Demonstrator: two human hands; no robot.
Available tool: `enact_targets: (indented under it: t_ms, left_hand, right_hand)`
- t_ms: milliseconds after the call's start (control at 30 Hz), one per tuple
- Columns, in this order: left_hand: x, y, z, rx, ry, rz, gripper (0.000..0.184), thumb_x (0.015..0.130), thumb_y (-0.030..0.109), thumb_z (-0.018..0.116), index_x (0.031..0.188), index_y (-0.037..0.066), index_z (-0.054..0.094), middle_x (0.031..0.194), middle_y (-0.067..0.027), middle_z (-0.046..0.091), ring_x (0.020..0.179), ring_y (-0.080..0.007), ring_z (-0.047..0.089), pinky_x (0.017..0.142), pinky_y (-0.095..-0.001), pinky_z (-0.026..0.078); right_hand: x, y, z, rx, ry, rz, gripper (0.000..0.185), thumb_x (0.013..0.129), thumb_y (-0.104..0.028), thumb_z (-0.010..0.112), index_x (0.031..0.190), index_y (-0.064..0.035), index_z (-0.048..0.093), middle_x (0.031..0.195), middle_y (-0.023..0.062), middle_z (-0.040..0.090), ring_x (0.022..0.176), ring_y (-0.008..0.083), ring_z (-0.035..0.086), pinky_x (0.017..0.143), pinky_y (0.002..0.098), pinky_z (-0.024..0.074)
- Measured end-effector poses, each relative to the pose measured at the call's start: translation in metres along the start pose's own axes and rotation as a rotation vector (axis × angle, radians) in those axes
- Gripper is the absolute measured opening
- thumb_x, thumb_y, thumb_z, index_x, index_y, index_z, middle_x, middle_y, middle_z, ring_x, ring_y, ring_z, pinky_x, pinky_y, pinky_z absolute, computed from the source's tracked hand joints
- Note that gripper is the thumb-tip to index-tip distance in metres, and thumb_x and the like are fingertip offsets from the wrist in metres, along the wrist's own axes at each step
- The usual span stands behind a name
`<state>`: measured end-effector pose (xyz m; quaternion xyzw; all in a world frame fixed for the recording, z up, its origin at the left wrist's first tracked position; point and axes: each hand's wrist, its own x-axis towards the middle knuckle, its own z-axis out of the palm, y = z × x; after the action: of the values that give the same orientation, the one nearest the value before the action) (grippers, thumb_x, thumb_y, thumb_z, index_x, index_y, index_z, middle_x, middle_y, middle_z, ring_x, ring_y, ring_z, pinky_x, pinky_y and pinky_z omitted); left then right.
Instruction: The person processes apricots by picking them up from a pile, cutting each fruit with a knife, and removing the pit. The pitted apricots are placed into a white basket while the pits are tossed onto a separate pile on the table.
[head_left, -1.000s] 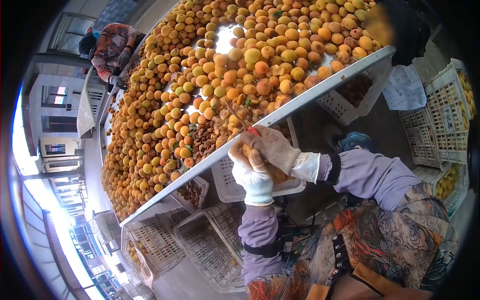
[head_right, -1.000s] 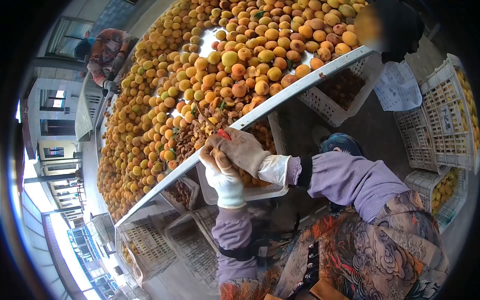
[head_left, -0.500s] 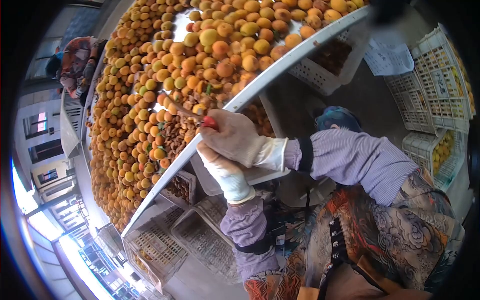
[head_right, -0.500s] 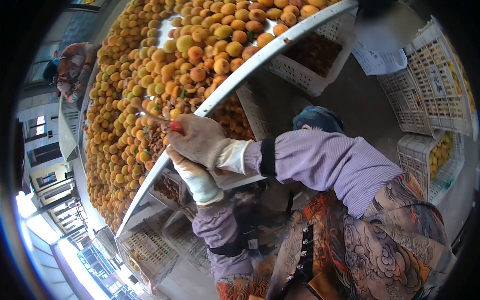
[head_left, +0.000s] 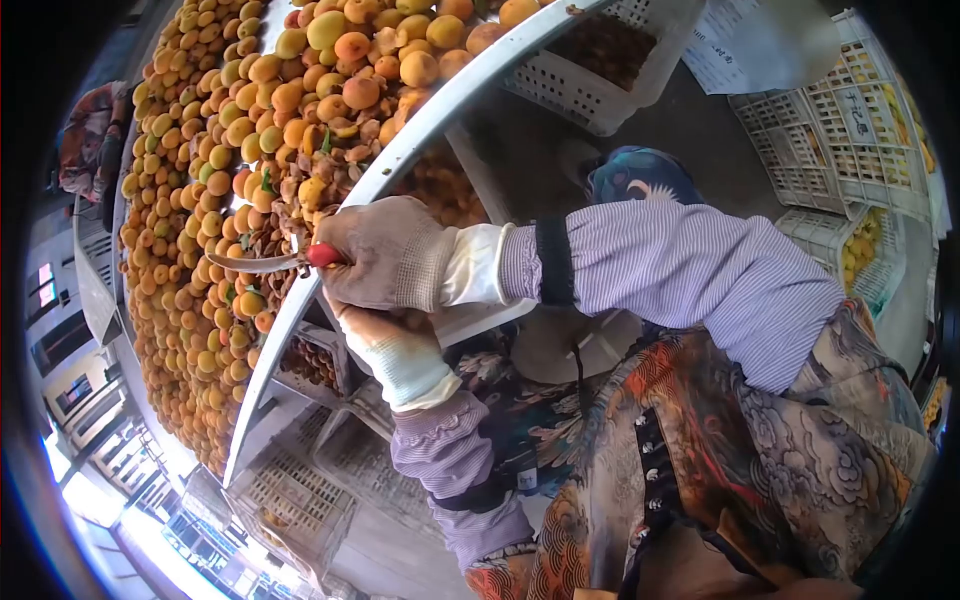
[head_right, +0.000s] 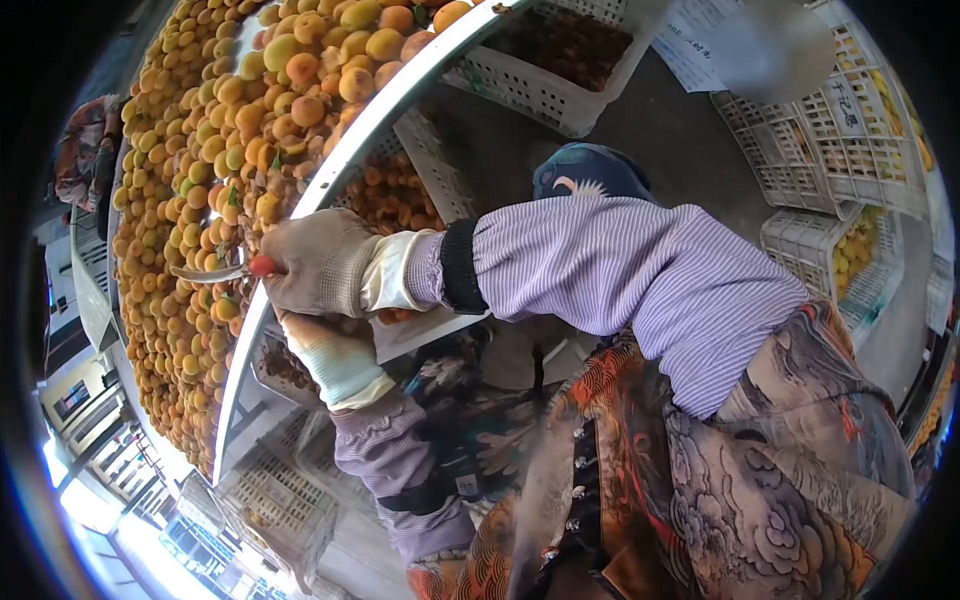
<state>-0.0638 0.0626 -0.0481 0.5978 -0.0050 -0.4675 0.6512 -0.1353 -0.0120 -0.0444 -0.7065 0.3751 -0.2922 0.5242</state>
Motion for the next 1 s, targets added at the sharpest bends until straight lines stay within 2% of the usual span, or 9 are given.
enact_targets:
  t_ms: [133,300,467,667,767,867,933,967,1000]
  left_hand:
    - [0.007,0.001,-0.001,-0.044,-0.119,0.065,0.049,0.093,0.044,0.047,0.127,0.008,0.046,0.125,-0.0091,0.052,0.114,-0.0242,0.052,0.095,-0.0381,0.044]
    - [-0.002,0.000,0.006,-0.092,-0.138,0.132,0.054,0.093,0.047,0.044,0.130,0.008,0.043,0.130,-0.0102,0.048,0.121,-0.0246,0.045,0.103,-0.0400,0.036]
    - [-0.009,0.005,0.008,-0.020,-0.165,0.133,0.053,0.094,0.046,0.042,0.130,0.007,0.043,0.130,-0.0109,0.048,0.119,-0.0243,0.047,0.102,-0.0389,0.037]
    - [-0.004,0.000,0.000,0.068,-0.227,0.305,0.040,0.098,0.034,0.040,0.126,0.007,0.045,0.125,-0.0117,0.051,0.115,-0.0234,0.050,0.097,-0.0365,0.042]
    - [-0.007,0.001,0.007,-0.054,-0.105,0.125,0.039,0.096,0.032,0.043,0.125,0.007,0.045,0.122,-0.0110,0.051,0.115,-0.0229,0.050,0.095,-0.0362,0.045]
    - [-0.007,-0.002,-0.004,0.118,0.040,0.218,0.036,0.093,0.035,0.048,0.116,0.008,0.050,0.108,-0.0077,0.056,0.096,-0.0183,0.057,0.077,-0.0326,0.051]
    - [-0.005,0.007,-0.015,-0.046,-0.035,-0.123,0.033,0.090,0.040,0.051,0.106,0.010,0.055,0.091,-0.0031,0.059,0.070,-0.0125,0.054,0.057,-0.0274,0.047]
    - [-0.007,0.004,-0.018,-0.032,0.078,-0.161,0.031,0.090,0.043,0.050,0.096,0.013,0.056,0.077,0.0008,0.055,0.052,-0.0092,0.041,0.046,-0.0240,0.038]
    - [-0.017,0.008,-0.019,-0.102,-0.023,-0.219,0.022,0.089,0.029,0.054,0.097,0.009,0.053,0.075,0.0014,0.053,0.051,-0.0073,0.038,0.046,-0.0217,0.038]
  right_hand:
    - [-0.003,0.003,0.008,0.167,0.177,-0.037,0.026,0.079,-0.032,0.060,0.085,-0.0073,0.065,0.082,0.0155,0.064,0.082,0.0317,0.064,0.072,0.0401,0.0503]
    - [-0.005,0.004,0.007,0.059,0.141,-0.106,0.031,0.079,-0.039,0.061,0.084,-0.0084,0.058,0.081,0.0150,0.060,0.079,0.0343,0.061,0.067,0.0402,0.0478]
    - [0.005,-0.013,-0.011,0.154,-0.146,0.161,0.030,0.078,-0.037,0.060,0.083,-0.0067,0.062,0.079,0.0161,0.063,0.078,0.0324,0.063,0.067,0.0391,0.0482]
    - [-0.002,-0.006,0.005,0.175,0.019,0.156,0.029,0.078,-0.035,0.059,0.083,-0.0063,0.063,0.076,0.0160,0.064,0.075,0.0309,0.063,0.068,0.0375,0.0490]
    - [-0.004,-0.002,0.007,0.167,0.017,0.093,0.028,0.077,-0.033,0.060,0.084,-0.0070,0.063,0.077,0.0151,0.064,0.077,0.0309,0.064,0.069,0.0376,0.0494]
    - [-0.001,0.001,0.011,0.078,0.013,0.040,0.025,0.077,-0.031,0.059,0.085,-0.0083,0.064,0.080,0.0139,0.065,0.079,0.0321,0.064,0.070,0.0386,0.0499]
    - [0.000,0.000,0.009,-0.081,-0.091,-0.032,0.024,0.077,-0.030,0.059,0.087,-0.0093,0.065,0.082,0.0141,0.065,0.081,0.0327,0.063,0.071,0.0391,0.0502]
    - [0.000,0.005,0.012,-0.074,-0.078,-0.085,0.023,0.077,-0.029,0.058,0.086,-0.0091,0.065,0.080,0.0140,0.065,0.079,0.0318,0.064,0.071,0.0395,0.0504]
    - [-0.001,0.005,0.010,-0.078,-0.081,-0.073,0.023,0.077,-0.029,0.058,0.086,-0.0091,0.065,0.080,0.0140,0.065,0.079,0.0318,0.064,0.071,0.0395,0.0504]
